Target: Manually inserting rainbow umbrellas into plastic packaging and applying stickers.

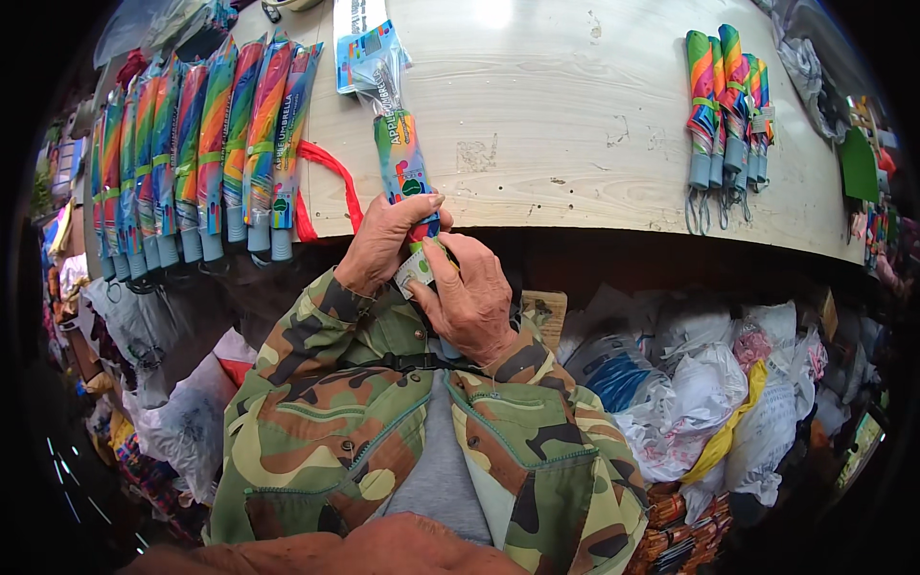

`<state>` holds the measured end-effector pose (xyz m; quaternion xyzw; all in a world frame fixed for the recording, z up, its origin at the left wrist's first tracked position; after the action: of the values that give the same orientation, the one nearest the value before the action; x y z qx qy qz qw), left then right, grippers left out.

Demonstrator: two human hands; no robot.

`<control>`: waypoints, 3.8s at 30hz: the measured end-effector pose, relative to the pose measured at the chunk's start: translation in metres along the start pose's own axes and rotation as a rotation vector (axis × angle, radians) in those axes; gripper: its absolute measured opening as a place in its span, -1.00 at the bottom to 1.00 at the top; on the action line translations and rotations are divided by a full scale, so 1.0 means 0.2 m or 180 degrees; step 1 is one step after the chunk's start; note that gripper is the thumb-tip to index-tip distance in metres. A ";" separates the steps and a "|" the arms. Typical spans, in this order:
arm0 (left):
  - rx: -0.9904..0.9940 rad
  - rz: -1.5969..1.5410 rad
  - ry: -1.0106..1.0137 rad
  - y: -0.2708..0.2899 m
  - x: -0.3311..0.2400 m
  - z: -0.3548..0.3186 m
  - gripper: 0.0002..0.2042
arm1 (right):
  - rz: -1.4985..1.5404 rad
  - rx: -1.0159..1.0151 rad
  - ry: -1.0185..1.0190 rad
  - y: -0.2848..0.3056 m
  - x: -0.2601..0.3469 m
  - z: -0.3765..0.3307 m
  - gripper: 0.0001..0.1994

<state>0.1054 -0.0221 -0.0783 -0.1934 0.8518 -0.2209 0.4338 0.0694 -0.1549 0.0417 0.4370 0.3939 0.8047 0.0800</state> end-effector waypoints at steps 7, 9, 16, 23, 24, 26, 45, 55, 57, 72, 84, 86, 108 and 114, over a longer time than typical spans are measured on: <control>0.0073 -0.0033 0.0004 0.00 0.00 0.00 -0.71 | 0.0805 0.0107 -0.0120 -0.05 -0.08 0.05 -0.62; 0.0151 -0.0208 0.0031 0.03 0.00 -0.01 -0.63 | 0.1258 0.0186 -0.0435 -0.06 -0.12 0.04 -0.69; 0.0777 -0.0425 -0.0335 0.02 -0.01 -0.06 -0.05 | 0.4024 -0.0716 -0.2308 -0.27 -0.43 -0.18 -0.66; 0.0933 0.0039 -0.0339 0.01 -0.01 -0.12 0.40 | 0.3716 -0.0914 -0.2598 -0.33 -0.47 -0.27 -0.75; 0.0937 0.0117 -0.0310 0.00 -0.02 -0.14 0.47 | 0.3721 -0.0910 -0.2594 -0.33 -0.47 -0.27 -0.75; 0.0888 0.0317 -0.0331 0.00 -0.02 -0.16 0.38 | 0.3559 -0.0847 -0.2632 -0.32 -0.45 -0.28 -0.77; 0.0300 -0.0488 -0.0794 0.03 -0.05 -0.14 -0.28 | 0.0941 -0.0024 -0.0985 -0.25 -0.08 -0.09 -0.47; 0.0282 -0.1372 -0.1138 0.20 -0.13 -0.04 -0.29 | 0.0445 0.0452 -0.1099 -0.33 -0.06 -0.07 -0.45; 0.0362 -0.1171 -0.0988 0.16 -0.08 -0.04 -0.28 | 0.0484 0.0491 -0.1178 -0.32 -0.08 -0.03 -0.46; 0.0448 -0.1666 -0.1129 0.08 -0.32 -0.02 -0.66 | 0.0917 -0.0488 -0.0226 -0.01 0.07 0.02 -0.32; 0.0487 0.0596 -0.1028 -0.13 -0.19 -0.21 -0.76 | 0.0204 -0.1345 0.0629 -0.02 0.10 0.26 -0.19; 0.0346 0.0464 -0.0832 -0.09 -0.27 -0.28 -0.75 | 0.0218 -0.1134 0.0640 -0.02 0.09 0.26 -0.20; -0.4225 0.6170 0.0577 1.04 -1.22 -1.00 -0.29 | -0.3741 -0.0984 -0.2270 1.45 -1.60 -0.05 -0.06; -0.4589 0.6641 0.0577 0.92 -1.24 -1.06 -0.26 | -0.1969 -0.0723 -0.3122 1.78 -2.14 -0.04 0.28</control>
<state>0.0411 0.3038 0.0953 0.3908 0.5522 0.7233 0.1384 0.3983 -0.6038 0.0161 0.6116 0.3313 0.4851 0.5300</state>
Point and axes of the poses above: each hand's wrist, its own z-axis towards the middle knuckle, its own y-axis out of the back of the hand, x = y × z, the point moved 10 cm from there along z, towards the middle knuckle, and after that the axes turned 9 degrees about x, right-handed, at the moved point
